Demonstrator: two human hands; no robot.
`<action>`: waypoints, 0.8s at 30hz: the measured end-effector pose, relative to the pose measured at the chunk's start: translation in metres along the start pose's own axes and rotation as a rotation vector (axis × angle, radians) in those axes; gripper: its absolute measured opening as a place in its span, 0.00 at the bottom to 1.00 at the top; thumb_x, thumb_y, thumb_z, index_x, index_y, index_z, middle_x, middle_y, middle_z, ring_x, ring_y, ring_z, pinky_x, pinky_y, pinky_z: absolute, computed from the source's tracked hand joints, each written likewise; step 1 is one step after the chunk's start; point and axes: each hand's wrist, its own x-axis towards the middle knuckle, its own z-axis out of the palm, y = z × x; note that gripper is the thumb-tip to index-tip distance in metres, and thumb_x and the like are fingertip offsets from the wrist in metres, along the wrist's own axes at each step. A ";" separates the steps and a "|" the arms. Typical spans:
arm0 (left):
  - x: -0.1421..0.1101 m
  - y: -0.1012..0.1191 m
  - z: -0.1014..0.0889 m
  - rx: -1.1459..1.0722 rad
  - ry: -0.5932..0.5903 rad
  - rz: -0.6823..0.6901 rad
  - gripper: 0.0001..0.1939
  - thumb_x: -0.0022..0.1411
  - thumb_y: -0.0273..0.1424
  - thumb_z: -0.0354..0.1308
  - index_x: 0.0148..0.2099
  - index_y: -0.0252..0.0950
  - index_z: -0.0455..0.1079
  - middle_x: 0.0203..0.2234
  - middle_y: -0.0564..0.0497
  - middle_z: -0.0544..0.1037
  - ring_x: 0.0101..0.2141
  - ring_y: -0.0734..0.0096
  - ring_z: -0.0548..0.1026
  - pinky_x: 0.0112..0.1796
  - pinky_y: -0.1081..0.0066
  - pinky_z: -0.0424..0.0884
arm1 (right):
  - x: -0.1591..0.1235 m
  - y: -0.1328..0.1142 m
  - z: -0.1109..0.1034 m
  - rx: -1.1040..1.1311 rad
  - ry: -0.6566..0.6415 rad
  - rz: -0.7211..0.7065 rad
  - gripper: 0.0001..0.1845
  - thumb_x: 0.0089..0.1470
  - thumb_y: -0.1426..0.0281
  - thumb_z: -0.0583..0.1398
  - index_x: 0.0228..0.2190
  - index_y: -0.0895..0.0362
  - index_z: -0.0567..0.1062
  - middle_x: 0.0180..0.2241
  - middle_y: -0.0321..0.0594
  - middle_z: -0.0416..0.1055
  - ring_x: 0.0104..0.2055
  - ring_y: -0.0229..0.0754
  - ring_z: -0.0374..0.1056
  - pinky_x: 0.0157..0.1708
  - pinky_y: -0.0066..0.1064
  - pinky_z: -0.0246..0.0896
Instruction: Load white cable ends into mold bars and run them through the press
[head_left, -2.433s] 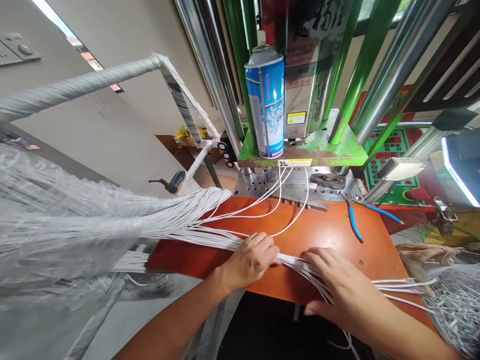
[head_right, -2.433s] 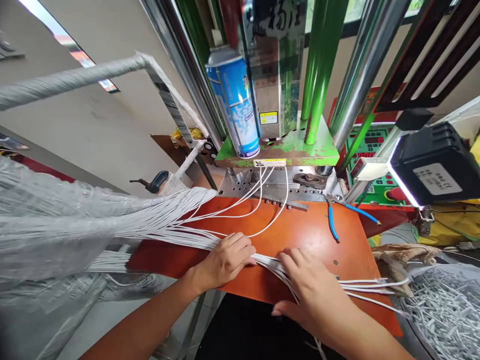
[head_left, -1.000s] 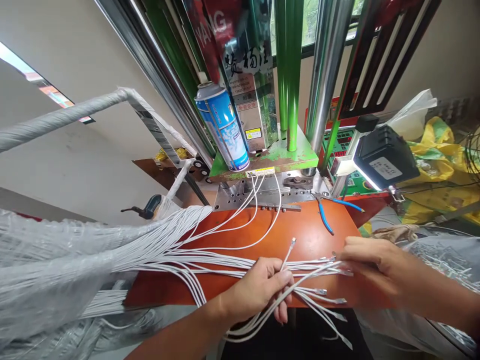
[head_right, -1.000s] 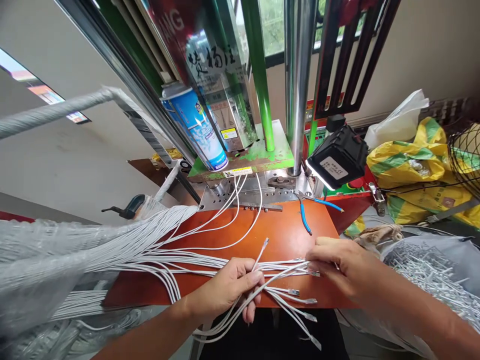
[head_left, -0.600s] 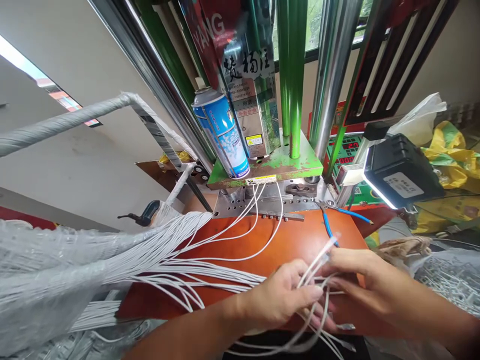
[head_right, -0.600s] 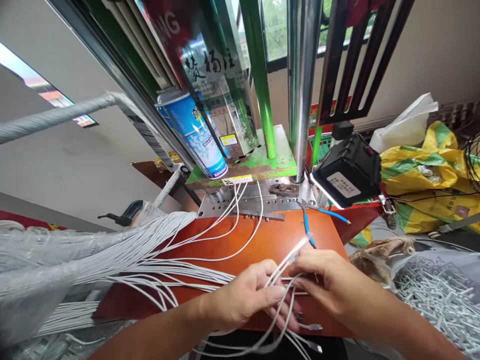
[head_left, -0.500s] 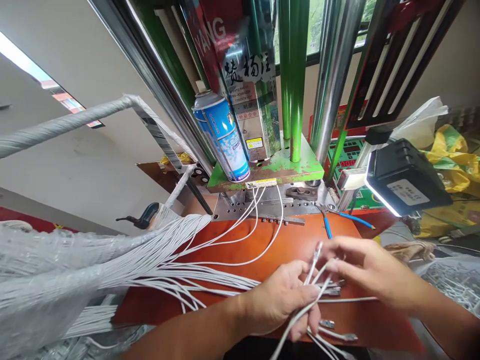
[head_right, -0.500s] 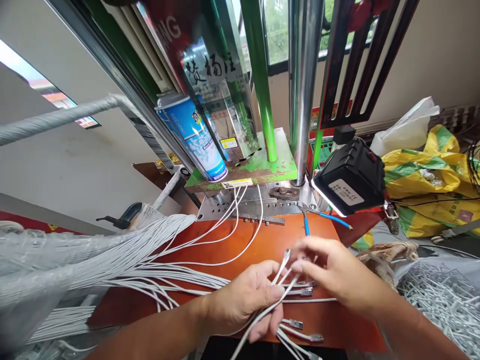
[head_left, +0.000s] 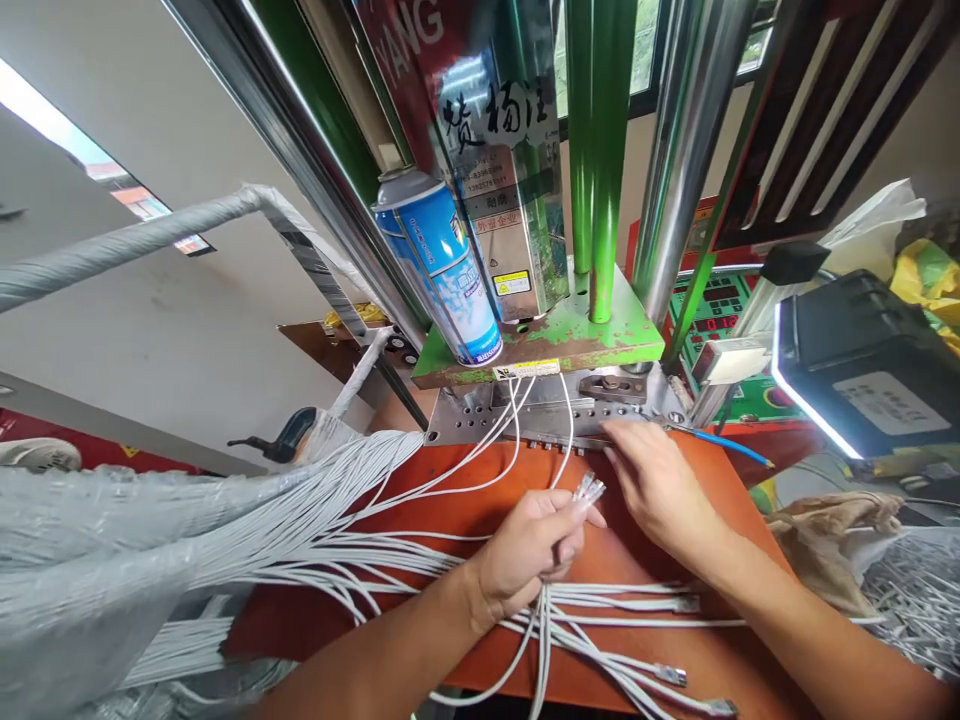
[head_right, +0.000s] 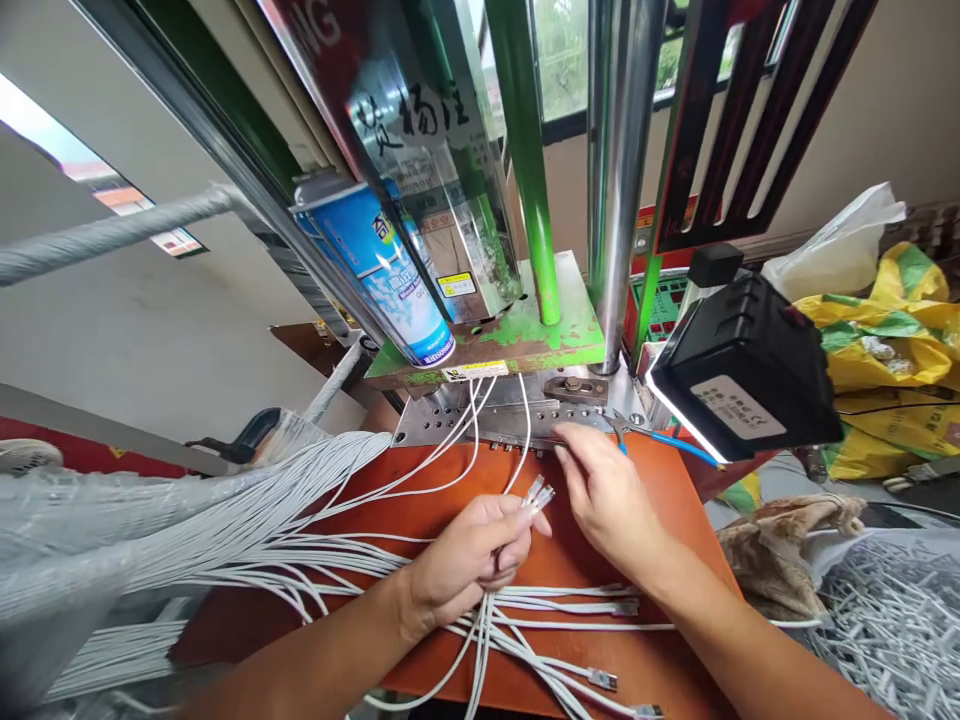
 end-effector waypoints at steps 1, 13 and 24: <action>0.002 -0.001 -0.003 0.021 0.021 0.015 0.21 0.63 0.45 0.66 0.42 0.30 0.72 0.16 0.61 0.62 0.14 0.88 0.47 0.16 0.80 0.41 | 0.001 0.005 0.005 -0.168 0.036 -0.026 0.17 0.69 0.66 0.52 0.51 0.57 0.76 0.50 0.49 0.76 0.50 0.52 0.69 0.50 0.45 0.64; 0.017 -0.020 -0.005 0.272 0.075 0.089 0.31 0.60 0.55 0.65 0.47 0.31 0.70 0.18 0.59 0.69 0.12 0.85 0.58 0.13 0.82 0.50 | -0.055 0.011 -0.003 -0.695 -0.057 -0.022 0.13 0.68 0.70 0.52 0.30 0.55 0.69 0.29 0.39 0.68 0.32 0.44 0.64 0.36 0.37 0.52; 0.037 -0.007 0.008 0.351 -0.084 -0.066 0.29 0.53 0.52 0.70 0.37 0.30 0.69 0.23 0.49 0.76 0.19 0.74 0.76 0.20 0.77 0.71 | -0.082 0.017 -0.012 -0.465 0.017 0.017 0.15 0.72 0.63 0.50 0.38 0.55 0.73 0.32 0.39 0.68 0.32 0.41 0.65 0.32 0.34 0.53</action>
